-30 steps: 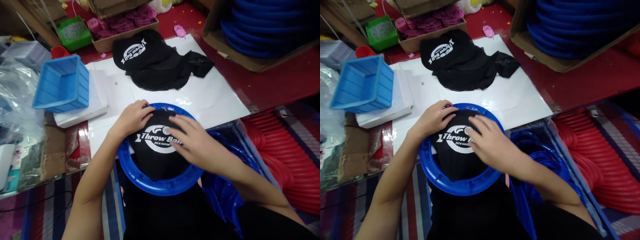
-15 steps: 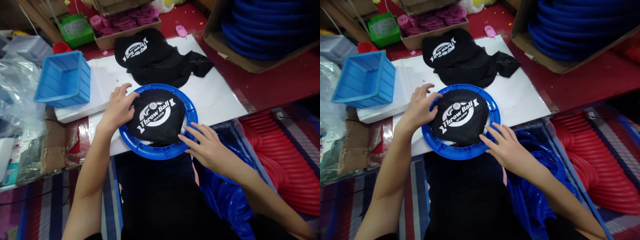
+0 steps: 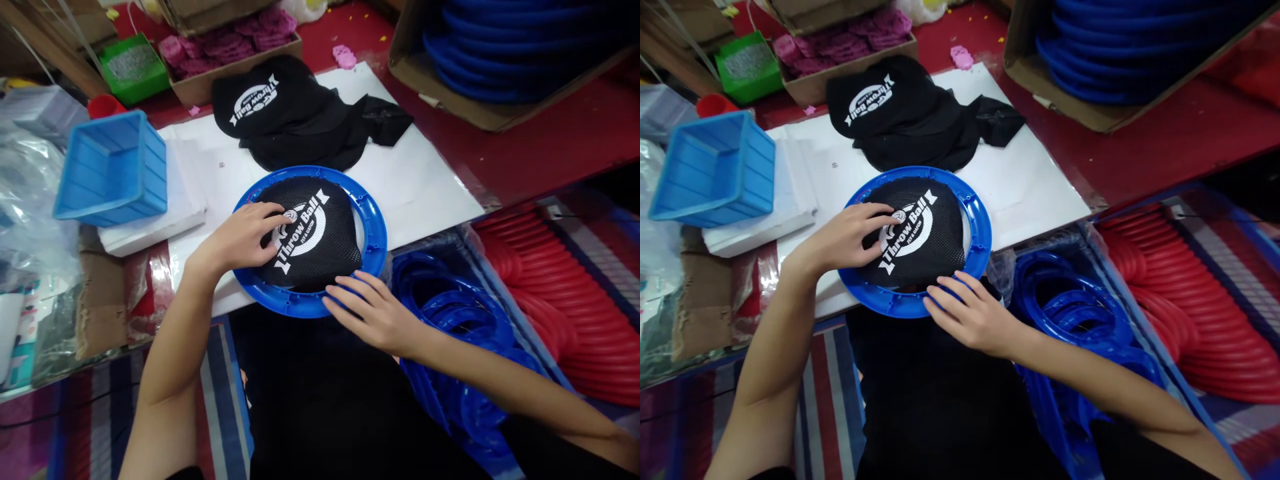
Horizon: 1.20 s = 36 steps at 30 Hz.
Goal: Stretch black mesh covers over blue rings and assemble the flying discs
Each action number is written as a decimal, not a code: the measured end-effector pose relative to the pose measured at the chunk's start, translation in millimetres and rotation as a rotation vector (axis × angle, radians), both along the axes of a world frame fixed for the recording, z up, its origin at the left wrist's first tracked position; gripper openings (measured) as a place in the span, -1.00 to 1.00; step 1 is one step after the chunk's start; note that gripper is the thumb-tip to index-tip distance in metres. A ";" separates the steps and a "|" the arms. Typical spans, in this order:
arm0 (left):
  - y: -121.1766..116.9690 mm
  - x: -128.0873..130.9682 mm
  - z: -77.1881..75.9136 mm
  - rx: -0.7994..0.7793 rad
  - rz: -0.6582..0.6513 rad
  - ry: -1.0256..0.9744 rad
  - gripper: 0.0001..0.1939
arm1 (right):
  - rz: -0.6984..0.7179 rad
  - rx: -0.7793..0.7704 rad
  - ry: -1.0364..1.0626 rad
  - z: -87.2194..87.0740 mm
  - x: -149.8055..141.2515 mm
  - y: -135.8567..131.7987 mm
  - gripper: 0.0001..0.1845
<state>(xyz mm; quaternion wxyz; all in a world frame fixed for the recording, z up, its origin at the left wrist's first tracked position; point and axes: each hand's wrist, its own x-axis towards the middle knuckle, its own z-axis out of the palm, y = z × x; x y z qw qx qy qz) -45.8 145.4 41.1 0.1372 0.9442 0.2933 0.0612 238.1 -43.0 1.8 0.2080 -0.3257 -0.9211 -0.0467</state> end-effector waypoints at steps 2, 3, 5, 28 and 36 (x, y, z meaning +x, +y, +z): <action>-0.8 -2.2 5.5 0.012 0.020 0.016 -0.56 | -0.010 -0.036 0.023 -6.1 17.8 5.1 -0.59; -2.0 -2.8 8.1 0.022 0.037 0.032 -0.59 | -0.019 -0.065 0.031 -8.7 28.3 7.0 -0.59; -5.8 -2.5 12.1 0.027 0.075 0.061 -0.63 | -0.069 -0.122 0.033 -13.0 49.5 10.7 -0.58; -14.8 25.9 5.0 -0.319 -0.096 -0.614 -0.88 | -0.211 -0.444 0.101 12.3 41.0 153.1 -0.57; -9.3 10.7 -8.2 -0.118 -0.081 -0.190 -0.58 | -0.012 -0.541 0.036 17.4 13.5 228.9 -0.53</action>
